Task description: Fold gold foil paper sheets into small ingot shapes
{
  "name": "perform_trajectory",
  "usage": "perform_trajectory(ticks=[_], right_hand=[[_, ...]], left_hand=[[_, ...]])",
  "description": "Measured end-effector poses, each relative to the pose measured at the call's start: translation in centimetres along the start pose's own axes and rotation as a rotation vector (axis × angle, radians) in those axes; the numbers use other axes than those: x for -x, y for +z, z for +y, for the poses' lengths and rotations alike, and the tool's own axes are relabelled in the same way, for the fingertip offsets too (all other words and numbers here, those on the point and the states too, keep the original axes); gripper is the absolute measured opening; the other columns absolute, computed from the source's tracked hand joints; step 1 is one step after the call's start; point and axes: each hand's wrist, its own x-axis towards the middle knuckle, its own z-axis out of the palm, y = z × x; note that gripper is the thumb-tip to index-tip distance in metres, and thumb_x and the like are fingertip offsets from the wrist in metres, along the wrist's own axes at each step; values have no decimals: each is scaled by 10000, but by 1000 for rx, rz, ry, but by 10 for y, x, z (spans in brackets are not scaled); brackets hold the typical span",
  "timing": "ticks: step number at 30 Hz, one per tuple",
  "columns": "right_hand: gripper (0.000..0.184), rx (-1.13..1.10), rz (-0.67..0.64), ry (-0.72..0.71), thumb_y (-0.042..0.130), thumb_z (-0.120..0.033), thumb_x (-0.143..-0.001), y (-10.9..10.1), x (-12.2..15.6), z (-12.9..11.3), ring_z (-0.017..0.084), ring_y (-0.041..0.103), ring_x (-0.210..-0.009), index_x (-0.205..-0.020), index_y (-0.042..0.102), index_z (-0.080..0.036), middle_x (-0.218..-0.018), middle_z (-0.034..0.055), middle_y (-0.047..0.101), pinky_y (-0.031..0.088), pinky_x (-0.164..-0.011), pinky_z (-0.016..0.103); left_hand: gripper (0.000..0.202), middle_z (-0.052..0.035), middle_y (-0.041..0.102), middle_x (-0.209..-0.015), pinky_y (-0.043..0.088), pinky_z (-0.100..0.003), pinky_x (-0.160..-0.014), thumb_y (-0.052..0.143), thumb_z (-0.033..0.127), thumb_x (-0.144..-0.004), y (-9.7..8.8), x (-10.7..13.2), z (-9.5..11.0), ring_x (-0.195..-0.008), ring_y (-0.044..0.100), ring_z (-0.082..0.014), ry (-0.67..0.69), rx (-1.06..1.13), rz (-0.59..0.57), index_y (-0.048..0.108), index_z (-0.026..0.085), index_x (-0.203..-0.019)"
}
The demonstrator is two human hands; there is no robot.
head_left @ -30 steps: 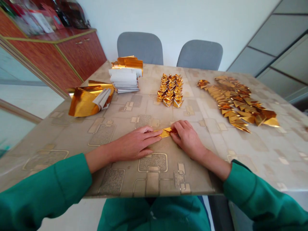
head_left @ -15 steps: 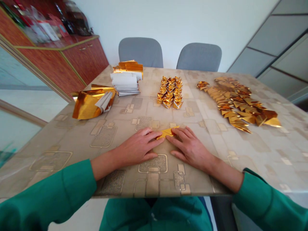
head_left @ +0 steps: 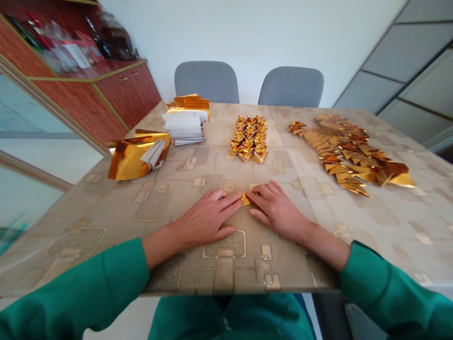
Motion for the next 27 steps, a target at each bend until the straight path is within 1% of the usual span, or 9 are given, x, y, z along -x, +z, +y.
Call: perform_trajectory(ticks=[3, 6, 9, 13, 17, 20, 22, 24, 27], right_hand=[[353, 98, -1, 22, 500, -356, -970, 4, 4, -2, 260, 538, -1095, -1261, 589, -178, -1173, 103, 634, 249, -1129, 561], [363, 162, 31, 53, 506, -344, -966, 5, 10, 0, 270, 540, -1103, -1270, 585, -161, -1183, 104, 643, 209, -1152, 563], [344, 142, 66, 79, 499, -329, -972, 5, 13, 2, 269, 544, -1114, -1251, 603, -156, -1187, 106, 652, 214, -1153, 554], [255, 53, 99, 130, 468, -301, -995, 3, 6, 7, 226, 582, -1038, -1127, 672, -221, -1095, 64, 692, 255, -1118, 520], [234, 34, 108, 163, 479, -292, -997, 3, -3, 12, 204, 587, -970, -979, 706, -241, -993, 31, 709, 254, -1093, 478], [210, 53, 127, 154, 502, -289, -987, 4, -4, 12, 204, 584, -962, -968, 703, -235, -975, 26, 708, 244, -1099, 475], [200, 72, 151, 132, 510, -288, -983, 5, -4, 11, 206, 582, -964, -981, 701, -229, -967, 33, 708, 245, -1107, 484], [195, 72, 181, 109, 518, -290, -977, 6, -4, 11, 210, 577, -966, -1003, 699, -222, -980, 47, 707, 292, -1086, 475], [206, 12, 195, 63, 520, -292, -973, 6, -6, 12, 212, 576, -969, -1050, 694, -212, -1037, 73, 697, 427, -967, 417]], left_hand=[[630, -130, 482, -1472, 407, -441, -967, 547, 501, -905, 0, -1, -2, -1132, 495, -291, 15, -16, -5, 467, 135, -1412], [669, -126, 465, -1489, 414, -433, -953, 529, 546, -905, -1, 1, -7, -1105, 498, -280, 43, -31, -13, 448, 141, -1432], [664, -114, 468, -1490, 411, -426, -947, 545, 543, -900, -1, 6, -15, -1124, 498, -280, 79, -58, -11, 439, 175, -1443], [597, -105, 505, -1463, 399, -405, -964, 537, 487, -925, -2, 20, -23, -1167, 510, -263, 70, -82, 14, 445, 201, -1441], [581, -105, 522, -1448, 348, -445, -1057, 503, 493, -942, -2, 36, -21, -1250, 484, -270, 27, -78, 30, 443, 202, -1441], [584, -115, 493, -1472, 327, -468, -1099, 499, 486, -945, -2, 44, -18, -1291, 465, -279, -24, -56, 34, 434, 192, -1445], [582, -128, 460, -1495, 328, -467, -1115, 502, 458, -949, -2, 46, -15, -1312, 458, -275, -54, -35, 62, 419, 176, -1452], [563, -137, 453, -1498, 338, -470, -1117, 496, 431, -955, -2, 43, -12, -1312, 462, -272, -92, -20, 101, 426, 166, -1446], [554, -140, 498, -1460, 383, -468, -1088, 491, 425, -955, -1, 32, -8, -1279, 483, -270, -134, 29, 106, 437, 158, -1437]])
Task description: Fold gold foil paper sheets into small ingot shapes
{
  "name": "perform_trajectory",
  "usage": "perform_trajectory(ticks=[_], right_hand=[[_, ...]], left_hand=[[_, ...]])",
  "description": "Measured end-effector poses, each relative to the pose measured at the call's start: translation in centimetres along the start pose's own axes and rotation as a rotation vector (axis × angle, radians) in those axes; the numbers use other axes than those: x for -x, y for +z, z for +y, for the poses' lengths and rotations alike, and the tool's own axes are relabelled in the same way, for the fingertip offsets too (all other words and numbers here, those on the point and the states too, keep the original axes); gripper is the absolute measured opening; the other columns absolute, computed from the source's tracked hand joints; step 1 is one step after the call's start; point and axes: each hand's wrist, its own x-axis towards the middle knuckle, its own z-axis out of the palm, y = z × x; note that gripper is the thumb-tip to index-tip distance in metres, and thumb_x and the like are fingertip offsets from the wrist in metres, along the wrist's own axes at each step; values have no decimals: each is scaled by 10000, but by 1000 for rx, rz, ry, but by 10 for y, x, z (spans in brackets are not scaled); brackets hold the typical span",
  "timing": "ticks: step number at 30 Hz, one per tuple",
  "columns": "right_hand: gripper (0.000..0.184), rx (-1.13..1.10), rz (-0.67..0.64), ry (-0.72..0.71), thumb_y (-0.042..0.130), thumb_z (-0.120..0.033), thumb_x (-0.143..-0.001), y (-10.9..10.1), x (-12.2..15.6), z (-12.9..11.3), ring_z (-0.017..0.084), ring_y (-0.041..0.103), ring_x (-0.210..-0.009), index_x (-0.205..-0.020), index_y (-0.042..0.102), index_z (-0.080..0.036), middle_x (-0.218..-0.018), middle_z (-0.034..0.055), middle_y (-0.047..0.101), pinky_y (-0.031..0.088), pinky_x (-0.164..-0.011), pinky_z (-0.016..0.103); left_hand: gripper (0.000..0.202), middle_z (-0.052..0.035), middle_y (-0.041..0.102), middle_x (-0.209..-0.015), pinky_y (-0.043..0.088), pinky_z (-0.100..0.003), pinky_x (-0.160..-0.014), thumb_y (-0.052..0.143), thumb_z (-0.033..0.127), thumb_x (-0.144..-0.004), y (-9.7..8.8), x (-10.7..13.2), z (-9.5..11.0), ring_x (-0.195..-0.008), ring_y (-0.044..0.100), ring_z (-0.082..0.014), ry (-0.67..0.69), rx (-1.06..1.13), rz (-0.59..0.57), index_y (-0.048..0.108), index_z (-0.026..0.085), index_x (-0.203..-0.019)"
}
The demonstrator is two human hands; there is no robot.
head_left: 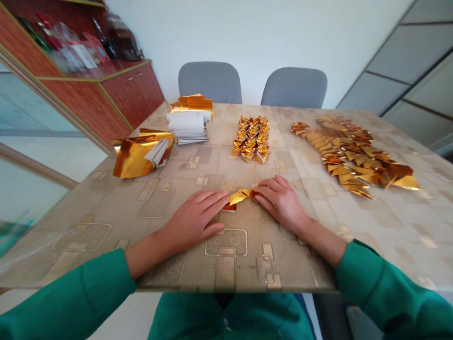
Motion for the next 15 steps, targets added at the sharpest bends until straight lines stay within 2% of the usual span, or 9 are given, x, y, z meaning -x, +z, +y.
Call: perform_trajectory(ticks=[2, 6, 10, 12, 15], right_hand=[[219, -69, -6, -42, 515, -286, -974, 1, -2, 1, 209, 586, -979, -1081, 686, -203, -1075, 88, 688, 482, -893, 383], [228, -174, -18, -119, 512, -273, -975, 3, -4, 1, 207, 600, -1009, -1118, 672, -194, -1106, 95, 688, 506, -893, 386], [231, -181, -44, -196, 528, -264, -968, 3, -4, -2, 214, 599, -1022, -1132, 670, -186, -1124, 99, 692, 470, -955, 432], [234, -188, -58, -222, 523, -273, -970, 3, -4, -3, 214, 599, -1014, -1124, 678, -187, -1119, 100, 693, 479, -934, 424], [258, -196, -72, -219, 496, -278, -983, 2, -2, -5, 208, 593, -999, -1132, 683, -181, -1111, 104, 689, 502, -875, 377]], left_hand=[[547, -144, 536, -1422, 408, -458, -1066, 494, 417, -954, 3, -9, 3, -1256, 498, -264, -5, 45, -2, 452, 141, -1424], [430, -122, 546, -1415, 376, -453, -1093, 508, 358, -957, 10, -24, 5, -1306, 459, -258, 110, 68, -20, 543, 157, -1335], [386, -115, 444, -1504, 320, -486, -1126, 518, 366, -954, 8, -27, 2, -1344, 415, -274, 137, 36, -44, 567, 171, -1285], [363, -117, 404, -1527, 330, -500, -1113, 550, 394, -934, 1, -25, 2, -1335, 415, -294, 110, 32, -46, 602, 181, -1223], [416, -140, 495, -1420, 430, -497, -1009, 617, 408, -886, -9, -16, 3, -1213, 495, -308, -28, 35, 9, 600, 181, -1235]])
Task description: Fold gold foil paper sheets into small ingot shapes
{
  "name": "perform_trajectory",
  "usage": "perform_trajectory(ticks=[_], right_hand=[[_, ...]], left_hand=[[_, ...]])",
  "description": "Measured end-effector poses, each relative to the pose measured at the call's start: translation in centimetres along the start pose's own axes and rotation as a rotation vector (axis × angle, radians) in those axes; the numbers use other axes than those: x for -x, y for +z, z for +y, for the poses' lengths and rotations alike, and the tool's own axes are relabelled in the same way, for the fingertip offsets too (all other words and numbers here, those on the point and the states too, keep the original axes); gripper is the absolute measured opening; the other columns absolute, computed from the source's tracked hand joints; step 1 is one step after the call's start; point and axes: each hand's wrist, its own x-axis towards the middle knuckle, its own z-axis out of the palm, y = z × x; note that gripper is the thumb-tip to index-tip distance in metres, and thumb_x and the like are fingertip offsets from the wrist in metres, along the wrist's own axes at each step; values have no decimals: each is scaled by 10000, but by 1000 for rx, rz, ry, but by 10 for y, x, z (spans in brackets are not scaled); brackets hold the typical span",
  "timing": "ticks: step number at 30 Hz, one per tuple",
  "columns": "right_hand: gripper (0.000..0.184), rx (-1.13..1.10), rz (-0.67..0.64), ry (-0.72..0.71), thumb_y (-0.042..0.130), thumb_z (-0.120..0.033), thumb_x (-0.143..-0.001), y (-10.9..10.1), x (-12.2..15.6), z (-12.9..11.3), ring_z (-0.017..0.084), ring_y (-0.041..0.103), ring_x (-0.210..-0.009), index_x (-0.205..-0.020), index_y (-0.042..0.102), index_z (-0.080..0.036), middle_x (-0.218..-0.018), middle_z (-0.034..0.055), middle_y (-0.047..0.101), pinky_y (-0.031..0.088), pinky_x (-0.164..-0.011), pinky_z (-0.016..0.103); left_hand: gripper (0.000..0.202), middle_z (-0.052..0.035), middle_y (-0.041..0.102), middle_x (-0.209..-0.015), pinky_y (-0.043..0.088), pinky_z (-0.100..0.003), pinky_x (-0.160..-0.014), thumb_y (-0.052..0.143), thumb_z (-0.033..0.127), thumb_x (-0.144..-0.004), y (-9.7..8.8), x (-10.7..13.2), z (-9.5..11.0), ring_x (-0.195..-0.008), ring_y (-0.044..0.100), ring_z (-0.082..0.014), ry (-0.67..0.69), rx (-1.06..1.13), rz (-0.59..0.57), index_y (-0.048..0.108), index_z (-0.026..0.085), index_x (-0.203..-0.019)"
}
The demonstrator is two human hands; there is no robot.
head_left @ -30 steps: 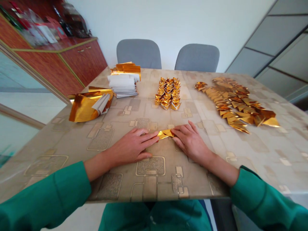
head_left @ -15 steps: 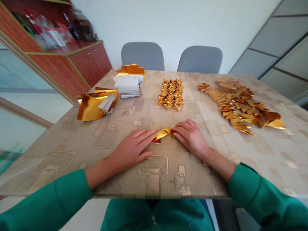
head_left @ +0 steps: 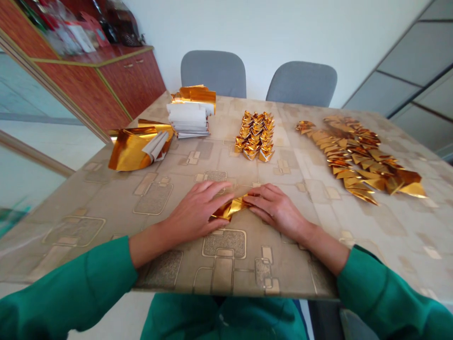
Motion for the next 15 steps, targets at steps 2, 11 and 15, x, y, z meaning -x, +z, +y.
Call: perform_trajectory(ticks=[2, 11, 15], right_hand=[[270, 24, -11, 3, 490, -289, -986, 0, 1, -1, 212, 586, -998, -1137, 687, -182, -1112, 102, 687, 493, -880, 380], [241, 7, 16, 24, 521, -308, -977, 7, -6, -5, 202, 570, -926, -977, 737, -202, -985, 72, 703, 456, -839, 357], [229, 8, 2, 8, 515, -281, -980, 11, -10, -6, 198, 563, -920, -965, 723, -185, -983, 73, 700, 447, -835, 344]], left_hand=[[333, -133, 571, -1278, 480, -448, -944, 589, 349, -911, -2, 10, 3, -1101, 550, -268, -67, 14, 69, 626, 174, -1193], [270, -73, 661, -1099, 520, -313, -873, 409, 172, -995, 13, 38, 10, -984, 577, -184, 49, 14, 58, 641, 162, -1133], [245, -85, 672, -1099, 526, -341, -854, 440, 183, -987, 14, 34, 9, -974, 589, -199, 63, -29, 107, 646, 156, -1117]])
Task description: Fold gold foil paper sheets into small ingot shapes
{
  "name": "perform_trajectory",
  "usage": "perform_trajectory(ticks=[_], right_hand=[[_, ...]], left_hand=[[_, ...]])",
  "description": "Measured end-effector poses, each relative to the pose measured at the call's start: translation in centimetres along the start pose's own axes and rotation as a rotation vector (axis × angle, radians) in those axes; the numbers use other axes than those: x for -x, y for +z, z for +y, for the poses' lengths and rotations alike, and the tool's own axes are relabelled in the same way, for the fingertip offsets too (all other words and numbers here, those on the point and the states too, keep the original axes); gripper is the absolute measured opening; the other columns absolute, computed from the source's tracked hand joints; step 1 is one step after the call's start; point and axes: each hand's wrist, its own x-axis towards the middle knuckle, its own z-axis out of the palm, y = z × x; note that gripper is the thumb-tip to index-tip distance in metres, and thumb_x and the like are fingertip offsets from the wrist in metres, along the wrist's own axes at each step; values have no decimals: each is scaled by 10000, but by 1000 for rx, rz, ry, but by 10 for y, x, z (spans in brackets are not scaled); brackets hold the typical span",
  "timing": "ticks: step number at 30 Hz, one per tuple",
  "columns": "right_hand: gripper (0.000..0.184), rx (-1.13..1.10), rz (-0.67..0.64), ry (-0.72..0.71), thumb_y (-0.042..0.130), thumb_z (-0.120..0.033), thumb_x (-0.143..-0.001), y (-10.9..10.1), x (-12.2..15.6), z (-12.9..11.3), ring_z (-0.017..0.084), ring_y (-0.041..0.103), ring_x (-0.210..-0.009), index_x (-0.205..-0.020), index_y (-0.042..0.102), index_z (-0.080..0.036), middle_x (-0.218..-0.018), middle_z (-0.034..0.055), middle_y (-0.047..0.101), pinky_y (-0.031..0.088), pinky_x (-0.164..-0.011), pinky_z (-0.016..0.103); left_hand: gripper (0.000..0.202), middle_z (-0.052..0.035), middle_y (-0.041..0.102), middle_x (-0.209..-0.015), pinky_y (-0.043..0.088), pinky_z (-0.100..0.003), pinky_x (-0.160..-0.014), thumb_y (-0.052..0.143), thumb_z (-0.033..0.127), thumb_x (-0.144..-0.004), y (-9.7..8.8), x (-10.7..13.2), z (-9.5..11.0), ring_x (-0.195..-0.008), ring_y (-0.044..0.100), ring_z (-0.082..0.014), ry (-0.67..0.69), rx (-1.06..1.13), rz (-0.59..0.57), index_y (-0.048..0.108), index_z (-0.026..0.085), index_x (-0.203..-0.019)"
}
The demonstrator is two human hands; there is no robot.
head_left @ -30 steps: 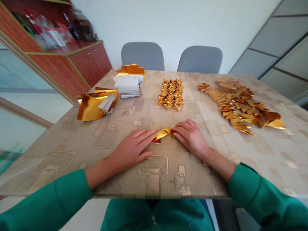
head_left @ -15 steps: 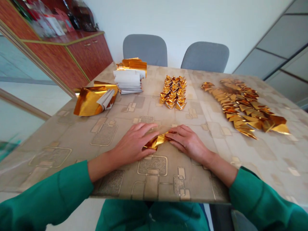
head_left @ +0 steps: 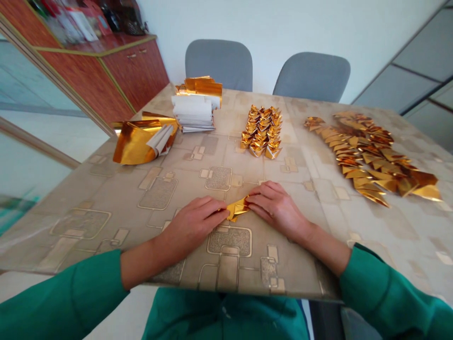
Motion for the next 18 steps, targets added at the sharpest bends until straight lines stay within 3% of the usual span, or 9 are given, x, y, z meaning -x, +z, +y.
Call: perform_trajectory(ticks=[6, 13, 18], right_hand=[[240, 65, -37, 57, 492, -282, -988, -1, 0, -5, 207, 553, -913, -952, 698, -162, -951, 81, 687, 434, -834, 353], [262, 75, -43, 76, 476, -297, -995, 0, 0, -6, 206, 544, -907, -940, 693, -162, -938, 84, 672, 432, -824, 342], [256, 99, -44, 85, 478, -307, -993, 2, 0, -5, 203, 537, -904, -935, 682, -164, -946, 79, 660, 423, -826, 333]], left_hand=[[332, -121, 594, -1335, 472, -389, -1023, 461, 230, -981, 5, -5, 11, -1194, 560, -228, 91, -1, -3, 554, 133, -1285], [340, -138, 648, -1255, 462, -395, -1026, 413, 265, -1002, 8, -11, 14, -1166, 587, -233, 140, -23, -10, 565, 79, -1242], [368, -174, 554, -1389, 447, -401, -1013, 384, 217, -1006, 13, -16, 11, -1215, 561, -242, 112, -94, -73, 510, 63, -1316]])
